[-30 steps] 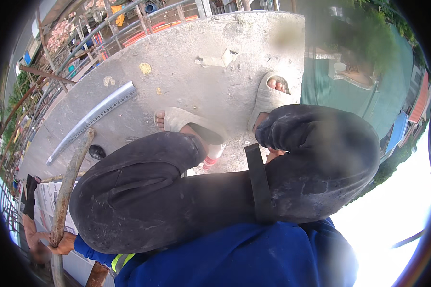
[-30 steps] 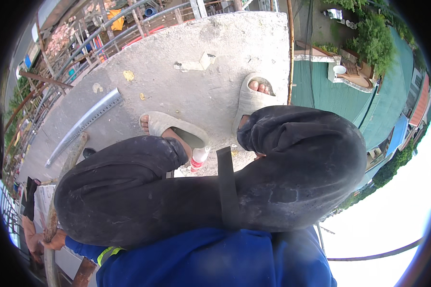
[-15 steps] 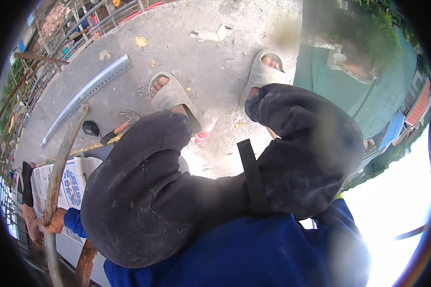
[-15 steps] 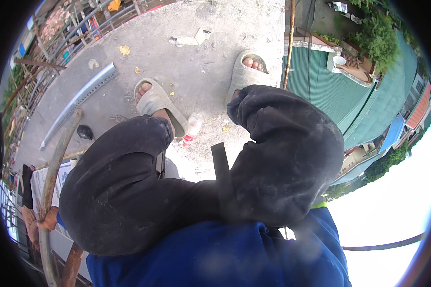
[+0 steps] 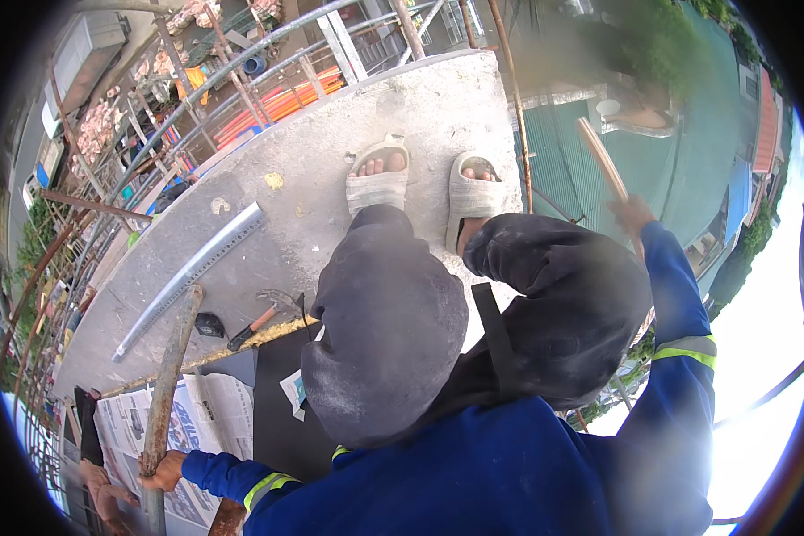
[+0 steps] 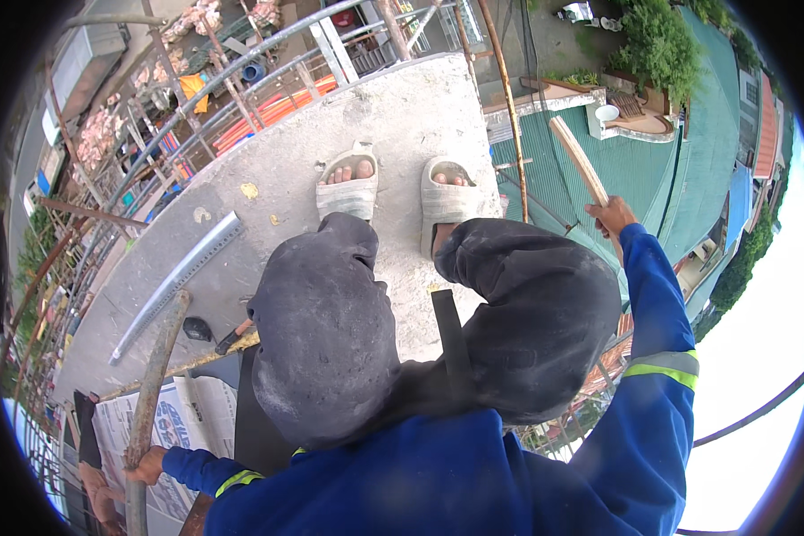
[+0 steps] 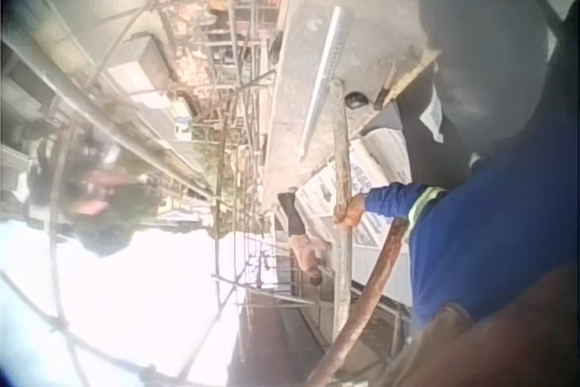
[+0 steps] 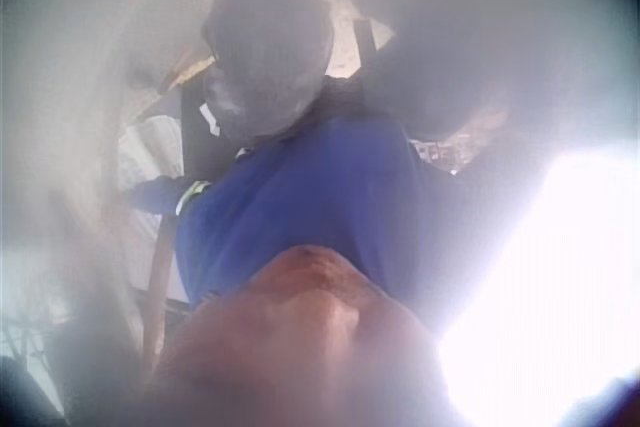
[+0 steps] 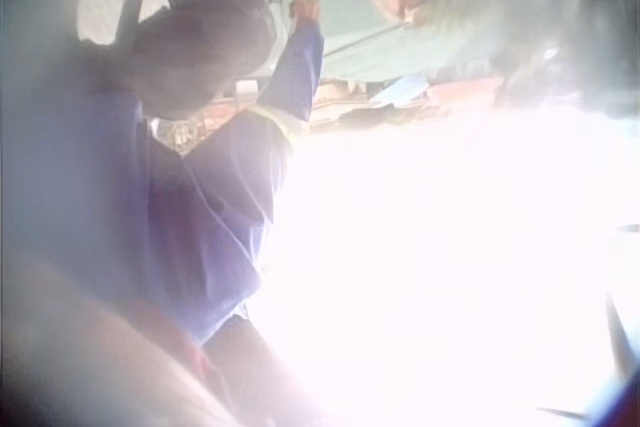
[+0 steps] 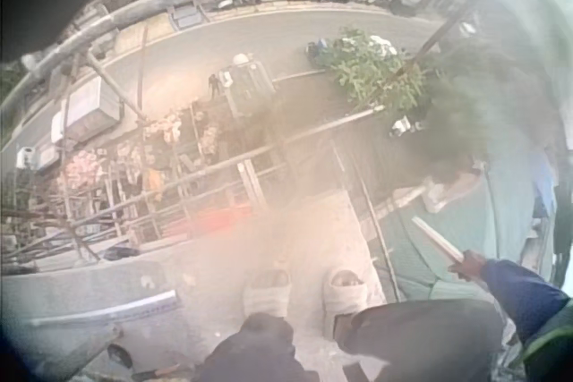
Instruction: The person positions a long perforated metal profile on a concrete ledge, then uses a hammer to tap it into place. A second worker is visible nearby. The person also handles a plastic bottle and a wooden stick during the sequence.
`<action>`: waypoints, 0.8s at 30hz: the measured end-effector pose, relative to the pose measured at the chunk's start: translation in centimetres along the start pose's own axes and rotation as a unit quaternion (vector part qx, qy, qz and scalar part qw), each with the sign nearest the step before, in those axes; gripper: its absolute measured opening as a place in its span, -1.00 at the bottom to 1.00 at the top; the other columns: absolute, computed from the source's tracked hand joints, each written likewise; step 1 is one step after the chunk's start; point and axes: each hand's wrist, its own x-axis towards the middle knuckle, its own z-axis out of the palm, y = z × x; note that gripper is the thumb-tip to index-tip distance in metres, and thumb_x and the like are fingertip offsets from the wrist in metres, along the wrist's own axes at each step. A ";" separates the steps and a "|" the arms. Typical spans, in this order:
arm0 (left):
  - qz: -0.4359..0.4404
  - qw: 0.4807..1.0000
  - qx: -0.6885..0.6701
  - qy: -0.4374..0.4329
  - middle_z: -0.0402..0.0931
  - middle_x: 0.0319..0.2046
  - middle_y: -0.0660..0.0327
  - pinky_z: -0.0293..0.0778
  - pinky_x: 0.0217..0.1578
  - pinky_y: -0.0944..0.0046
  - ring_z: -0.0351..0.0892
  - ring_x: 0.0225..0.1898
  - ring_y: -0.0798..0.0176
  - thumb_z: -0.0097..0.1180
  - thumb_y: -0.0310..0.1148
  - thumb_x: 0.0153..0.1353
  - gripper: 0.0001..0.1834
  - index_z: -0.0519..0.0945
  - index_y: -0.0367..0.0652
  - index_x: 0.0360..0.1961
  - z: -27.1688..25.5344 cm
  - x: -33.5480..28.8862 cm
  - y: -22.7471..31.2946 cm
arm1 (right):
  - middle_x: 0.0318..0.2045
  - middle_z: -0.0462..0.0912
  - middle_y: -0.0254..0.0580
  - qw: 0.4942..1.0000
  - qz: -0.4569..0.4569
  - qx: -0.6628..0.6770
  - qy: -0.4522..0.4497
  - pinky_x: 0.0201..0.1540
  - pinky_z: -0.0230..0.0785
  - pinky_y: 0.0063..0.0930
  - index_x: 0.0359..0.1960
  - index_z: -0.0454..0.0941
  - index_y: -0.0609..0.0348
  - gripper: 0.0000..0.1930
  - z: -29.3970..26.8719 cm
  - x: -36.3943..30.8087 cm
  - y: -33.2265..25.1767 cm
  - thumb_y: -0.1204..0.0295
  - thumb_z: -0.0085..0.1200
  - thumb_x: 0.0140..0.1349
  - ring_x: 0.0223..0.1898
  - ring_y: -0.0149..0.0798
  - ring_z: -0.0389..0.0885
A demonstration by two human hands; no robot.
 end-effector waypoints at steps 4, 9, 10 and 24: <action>-0.019 0.998 0.057 0.014 0.63 -0.43 -0.10 0.64 -0.27 0.05 0.67 -0.38 -0.02 0.12 -0.26 0.07 -0.65 0.59 -0.44 -0.55 -0.4 0.7 -0.2 | -0.69 0.51 -0.22 0.983 -0.160 0.077 0.036 -0.63 0.37 -0.41 -0.53 0.50 0.33 -0.61 -2.9 1.9 -9.7 0.18 0.23 0.14 -0.70 -0.35 0.49; -0.029 0.990 0.135 0.038 0.64 -0.30 -0.10 0.65 -0.20 0.05 0.67 -0.26 -0.01 0.16 -0.15 0.14 -0.55 0.59 -0.47 -0.33 -0.3 1.0 -0.2 | -0.55 0.60 -0.16 0.947 -0.306 0.034 0.089 -0.41 0.46 -0.36 -0.30 0.57 0.30 -0.66 -2.4 6.6 -18.5 0.21 0.21 0.12 -0.56 -0.33 0.57; -0.010 0.991 0.128 0.026 0.63 -0.25 -0.10 0.65 -0.20 0.05 0.66 -0.25 -0.01 0.20 -0.14 0.12 -0.53 0.59 -0.47 -0.31 0.0 0.6 0.3 | -0.56 0.60 -0.15 0.947 -0.304 0.049 0.092 -0.39 0.47 -0.35 -0.30 0.58 0.29 -0.67 -1.5 7.1 -19.2 0.22 0.21 0.12 -0.55 -0.31 0.59; -0.052 0.628 0.340 -0.698 0.39 -0.25 0.09 0.38 -0.19 0.13 0.38 -0.22 0.13 0.42 -0.33 0.02 -0.48 0.43 -0.31 -0.08 -6.8 -38.8 4.6 | -0.52 0.65 -0.08 0.925 -0.347 0.079 0.136 -0.33 0.50 -0.32 -0.26 0.63 0.24 -0.67 1.8 14.1 -20.5 0.21 0.21 0.09 -0.50 -0.21 0.68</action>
